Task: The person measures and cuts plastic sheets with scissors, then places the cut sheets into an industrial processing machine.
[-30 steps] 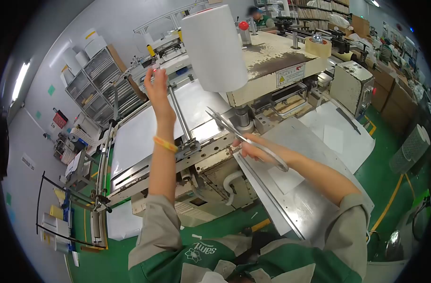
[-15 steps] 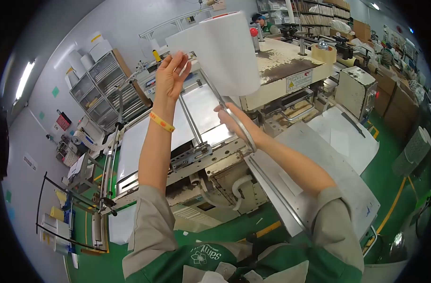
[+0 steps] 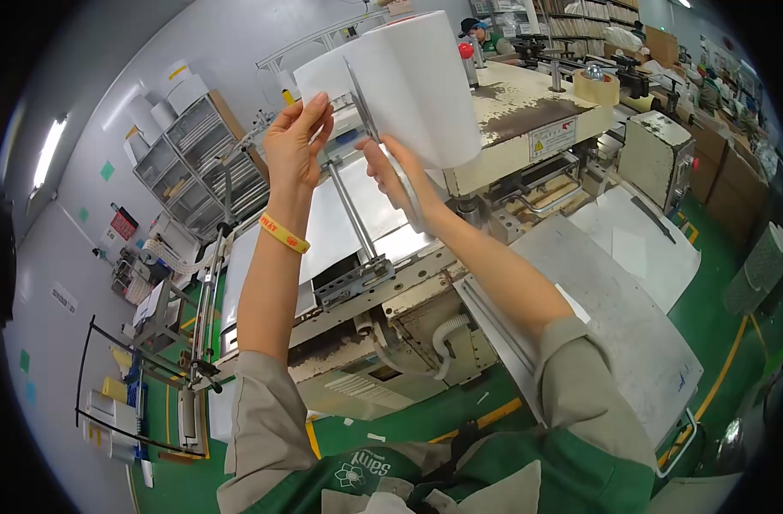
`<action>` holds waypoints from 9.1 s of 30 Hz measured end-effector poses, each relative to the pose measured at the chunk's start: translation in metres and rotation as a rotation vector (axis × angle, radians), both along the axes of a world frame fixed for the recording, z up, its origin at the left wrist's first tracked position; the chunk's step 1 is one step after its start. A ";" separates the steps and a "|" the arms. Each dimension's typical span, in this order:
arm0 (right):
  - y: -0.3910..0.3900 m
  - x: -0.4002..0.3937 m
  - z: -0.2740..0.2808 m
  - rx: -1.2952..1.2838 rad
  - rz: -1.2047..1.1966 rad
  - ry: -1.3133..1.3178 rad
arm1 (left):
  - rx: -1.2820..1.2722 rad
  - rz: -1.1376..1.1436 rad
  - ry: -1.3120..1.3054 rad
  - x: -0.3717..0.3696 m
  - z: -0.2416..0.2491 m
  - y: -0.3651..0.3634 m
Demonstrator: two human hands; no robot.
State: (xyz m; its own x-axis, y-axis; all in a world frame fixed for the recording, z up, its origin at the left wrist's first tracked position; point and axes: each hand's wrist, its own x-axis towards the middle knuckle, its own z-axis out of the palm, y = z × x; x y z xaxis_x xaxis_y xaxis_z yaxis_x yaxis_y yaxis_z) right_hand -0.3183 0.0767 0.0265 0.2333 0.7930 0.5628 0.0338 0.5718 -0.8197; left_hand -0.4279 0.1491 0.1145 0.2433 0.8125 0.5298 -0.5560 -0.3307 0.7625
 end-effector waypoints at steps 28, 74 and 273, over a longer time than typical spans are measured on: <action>0.015 -0.002 0.014 0.060 -0.220 -0.033 | 0.014 -0.006 0.135 -0.008 0.006 0.002; -0.272 0.198 -0.095 -0.726 0.164 -0.476 | -0.634 -0.065 0.034 0.092 -0.223 -0.331; -0.260 0.111 -0.126 -0.393 -0.310 -0.878 | 0.407 0.167 1.004 0.055 -0.260 -0.257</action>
